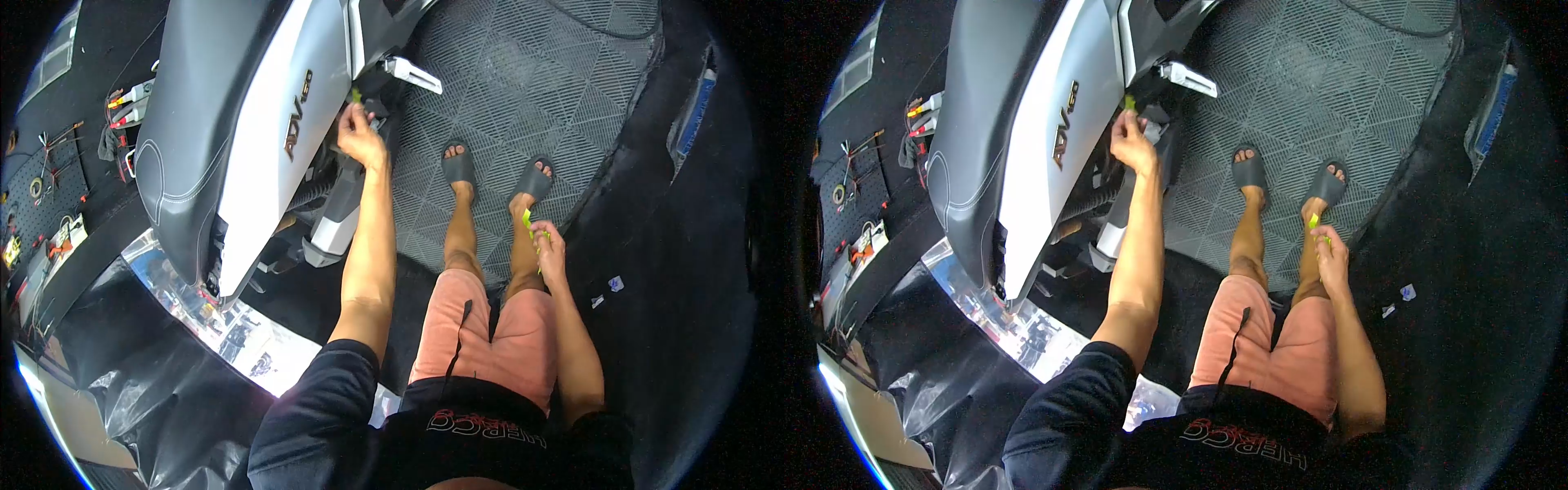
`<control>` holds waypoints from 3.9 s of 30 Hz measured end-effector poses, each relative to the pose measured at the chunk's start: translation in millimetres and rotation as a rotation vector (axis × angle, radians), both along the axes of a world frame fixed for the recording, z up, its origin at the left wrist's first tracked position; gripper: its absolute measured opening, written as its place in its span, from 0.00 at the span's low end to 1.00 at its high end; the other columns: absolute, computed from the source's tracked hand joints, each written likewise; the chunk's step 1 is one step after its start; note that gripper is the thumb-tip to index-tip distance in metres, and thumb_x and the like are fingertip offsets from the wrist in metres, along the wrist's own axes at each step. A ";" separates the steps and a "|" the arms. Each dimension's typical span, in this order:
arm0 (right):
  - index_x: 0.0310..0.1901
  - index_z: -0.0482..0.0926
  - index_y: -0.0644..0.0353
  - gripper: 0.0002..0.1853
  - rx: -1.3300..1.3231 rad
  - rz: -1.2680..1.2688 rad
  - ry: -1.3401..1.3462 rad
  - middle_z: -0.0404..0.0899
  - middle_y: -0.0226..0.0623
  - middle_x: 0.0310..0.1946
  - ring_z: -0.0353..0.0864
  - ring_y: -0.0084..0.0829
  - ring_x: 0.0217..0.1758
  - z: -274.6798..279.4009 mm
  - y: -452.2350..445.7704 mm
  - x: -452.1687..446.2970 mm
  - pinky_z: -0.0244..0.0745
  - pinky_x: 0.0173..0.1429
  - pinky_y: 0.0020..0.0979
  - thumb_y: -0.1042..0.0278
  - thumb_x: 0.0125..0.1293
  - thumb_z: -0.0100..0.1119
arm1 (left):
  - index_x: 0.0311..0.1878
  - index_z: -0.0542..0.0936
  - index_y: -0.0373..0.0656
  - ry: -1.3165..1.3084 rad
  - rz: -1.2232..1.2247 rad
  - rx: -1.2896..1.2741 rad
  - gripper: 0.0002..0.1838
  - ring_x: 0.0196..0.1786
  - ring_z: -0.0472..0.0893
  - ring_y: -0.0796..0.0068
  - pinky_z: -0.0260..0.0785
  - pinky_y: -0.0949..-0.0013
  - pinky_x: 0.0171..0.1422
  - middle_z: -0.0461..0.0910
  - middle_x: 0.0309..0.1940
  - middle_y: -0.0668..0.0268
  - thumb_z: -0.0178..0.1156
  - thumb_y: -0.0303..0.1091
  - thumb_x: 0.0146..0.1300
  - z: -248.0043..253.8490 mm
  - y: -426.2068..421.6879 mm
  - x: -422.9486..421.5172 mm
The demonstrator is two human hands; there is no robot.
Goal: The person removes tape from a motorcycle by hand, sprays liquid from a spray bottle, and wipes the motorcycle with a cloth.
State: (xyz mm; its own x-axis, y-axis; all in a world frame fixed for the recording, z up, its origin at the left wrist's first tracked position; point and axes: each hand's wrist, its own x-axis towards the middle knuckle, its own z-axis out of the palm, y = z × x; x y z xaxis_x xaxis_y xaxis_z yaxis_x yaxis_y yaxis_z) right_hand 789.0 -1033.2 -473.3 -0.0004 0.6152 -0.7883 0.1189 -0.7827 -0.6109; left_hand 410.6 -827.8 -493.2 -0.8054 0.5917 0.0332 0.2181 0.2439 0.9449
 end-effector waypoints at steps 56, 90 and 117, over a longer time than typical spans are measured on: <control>0.40 0.79 0.57 0.19 -0.313 -0.821 -0.153 0.65 0.24 0.23 0.63 0.19 0.19 -121.0 197.4 28.4 0.56 0.17 0.24 0.48 0.75 0.52 | 0.50 0.82 0.47 2.252 -1.830 -0.534 0.17 0.55 0.79 0.63 0.74 0.58 0.55 0.80 0.51 0.62 0.44 0.40 0.75 -44.8 572.9 78.6; 0.35 0.71 0.51 0.14 -0.354 -1.018 0.037 0.59 0.20 0.20 0.59 0.15 0.17 -111.5 246.5 16.5 0.55 0.17 0.24 0.51 0.76 0.53 | 0.48 0.86 0.50 1.970 -1.849 -1.197 0.15 0.48 0.88 0.61 0.81 0.58 0.50 0.87 0.48 0.59 0.48 0.37 0.74 -64.2 590.1 115.0; 0.38 0.72 0.50 0.13 -0.280 -1.079 0.148 0.64 0.18 0.22 0.60 0.13 0.19 -90.4 319.5 21.7 0.57 0.17 0.22 0.52 0.74 0.56 | 0.52 0.76 0.41 -0.762 -0.011 -0.165 0.14 0.42 0.82 0.72 0.81 0.71 0.41 0.80 0.46 0.64 0.61 0.39 0.71 -106.3 478.7 133.8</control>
